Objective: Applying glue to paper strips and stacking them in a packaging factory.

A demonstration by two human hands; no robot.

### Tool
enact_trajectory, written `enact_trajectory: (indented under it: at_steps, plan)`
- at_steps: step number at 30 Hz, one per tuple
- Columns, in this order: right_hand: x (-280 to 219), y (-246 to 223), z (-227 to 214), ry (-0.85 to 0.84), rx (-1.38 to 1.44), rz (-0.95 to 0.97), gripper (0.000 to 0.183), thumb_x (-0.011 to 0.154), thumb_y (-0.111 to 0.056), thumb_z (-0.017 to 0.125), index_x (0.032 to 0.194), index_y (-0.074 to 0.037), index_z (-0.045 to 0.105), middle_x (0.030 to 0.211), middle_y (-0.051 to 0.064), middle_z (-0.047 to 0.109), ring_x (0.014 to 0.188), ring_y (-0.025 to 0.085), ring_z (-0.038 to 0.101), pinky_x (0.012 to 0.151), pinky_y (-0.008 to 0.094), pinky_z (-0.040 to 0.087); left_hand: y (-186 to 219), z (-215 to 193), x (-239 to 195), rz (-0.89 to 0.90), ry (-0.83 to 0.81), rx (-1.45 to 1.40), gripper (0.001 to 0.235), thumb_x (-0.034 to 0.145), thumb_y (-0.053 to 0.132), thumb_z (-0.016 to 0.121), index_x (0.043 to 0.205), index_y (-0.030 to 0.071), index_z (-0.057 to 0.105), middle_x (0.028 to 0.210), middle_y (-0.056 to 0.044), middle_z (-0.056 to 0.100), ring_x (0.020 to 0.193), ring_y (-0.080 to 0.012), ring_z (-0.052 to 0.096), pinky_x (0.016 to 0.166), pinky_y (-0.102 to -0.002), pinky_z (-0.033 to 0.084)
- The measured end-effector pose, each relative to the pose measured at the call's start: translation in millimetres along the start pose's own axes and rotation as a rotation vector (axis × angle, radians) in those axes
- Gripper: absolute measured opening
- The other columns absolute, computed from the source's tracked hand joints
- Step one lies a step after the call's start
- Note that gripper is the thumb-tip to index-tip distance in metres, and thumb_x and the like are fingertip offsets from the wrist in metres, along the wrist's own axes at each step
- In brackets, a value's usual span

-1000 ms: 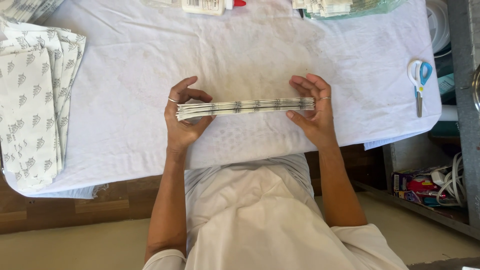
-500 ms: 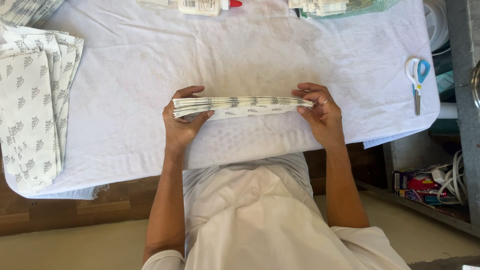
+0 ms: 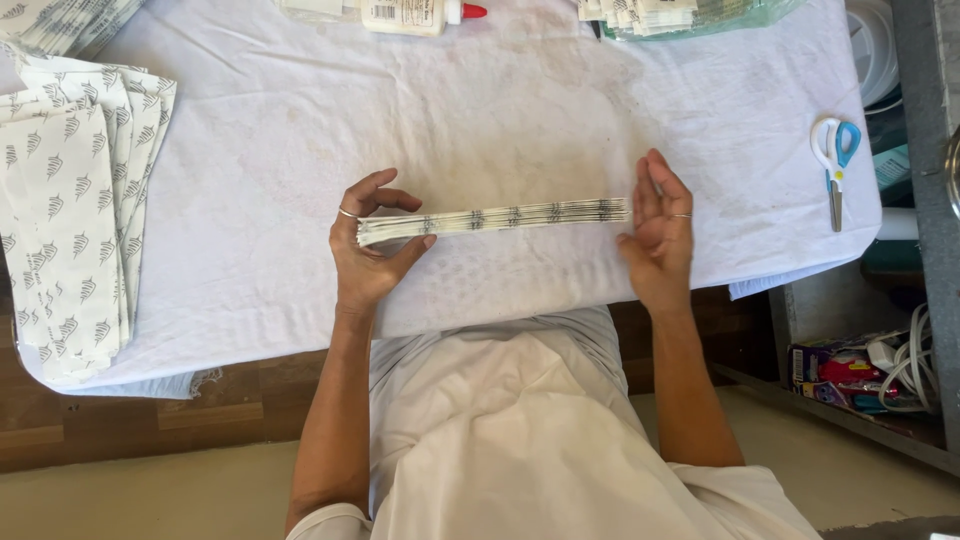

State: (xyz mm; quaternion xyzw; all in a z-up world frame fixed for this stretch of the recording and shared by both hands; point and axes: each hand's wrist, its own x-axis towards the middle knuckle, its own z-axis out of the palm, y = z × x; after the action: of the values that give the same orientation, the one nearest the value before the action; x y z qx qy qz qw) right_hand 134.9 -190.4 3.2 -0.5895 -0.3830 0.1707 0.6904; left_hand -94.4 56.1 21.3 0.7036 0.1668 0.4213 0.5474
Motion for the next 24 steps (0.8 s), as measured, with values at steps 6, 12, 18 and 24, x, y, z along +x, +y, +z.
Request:
enact_trajectory:
  at_steps: [6,12,18,24]
  plan:
    - [2,-19,-3,0.086,-0.331,-0.074,0.009,0.097,0.019,0.061,0.104,0.013,0.062,0.119,0.025,0.060,0.111,0.039,0.069,0.097,0.043,0.058,-13,3,-4,0.011,0.021,0.049,0.074,0.065,-0.008,0.088,0.132,0.005,0.060,0.090,-0.014,0.074,0.088,-0.0296,0.073,0.098,-0.047,0.054]
    - [1,-14,-7,0.069,-0.353,-0.084,0.007,0.095,0.016,0.066,0.100,0.012,0.064,0.113,0.025,0.064,0.105,0.036,0.071,0.092,0.039,0.059,-13,4,-4,-0.010,0.018,0.030,0.073,0.066,-0.008,0.087,0.132,0.006,0.059,0.090,-0.015,0.074,0.088,-0.0295,0.073,0.099,-0.048,0.053]
    - [5,-24,-3,0.112,-0.353,-0.086,0.004,0.100,0.012,0.064,0.099,0.008,0.064,0.103,0.020,0.065,0.098,0.029,0.069,0.088,0.037,0.058,-8,7,-3,-0.037,0.031,0.033,0.074,0.066,-0.004,0.091,0.132,0.005,0.059,0.090,-0.015,0.074,0.087,-0.0309,0.073,0.098,-0.050,0.053]
    - [8,-25,-6,0.141,-0.340,-0.076,0.006,0.104,0.012,0.059,0.100,0.008,0.062,0.103,0.021,0.065,0.097,0.028,0.069,0.088,0.037,0.059,-10,8,-3,-0.041,0.027,0.041,0.075,0.066,-0.003,0.091,0.132,0.005,0.059,0.090,-0.016,0.074,0.087,-0.0312,0.073,0.097,-0.049,0.054]
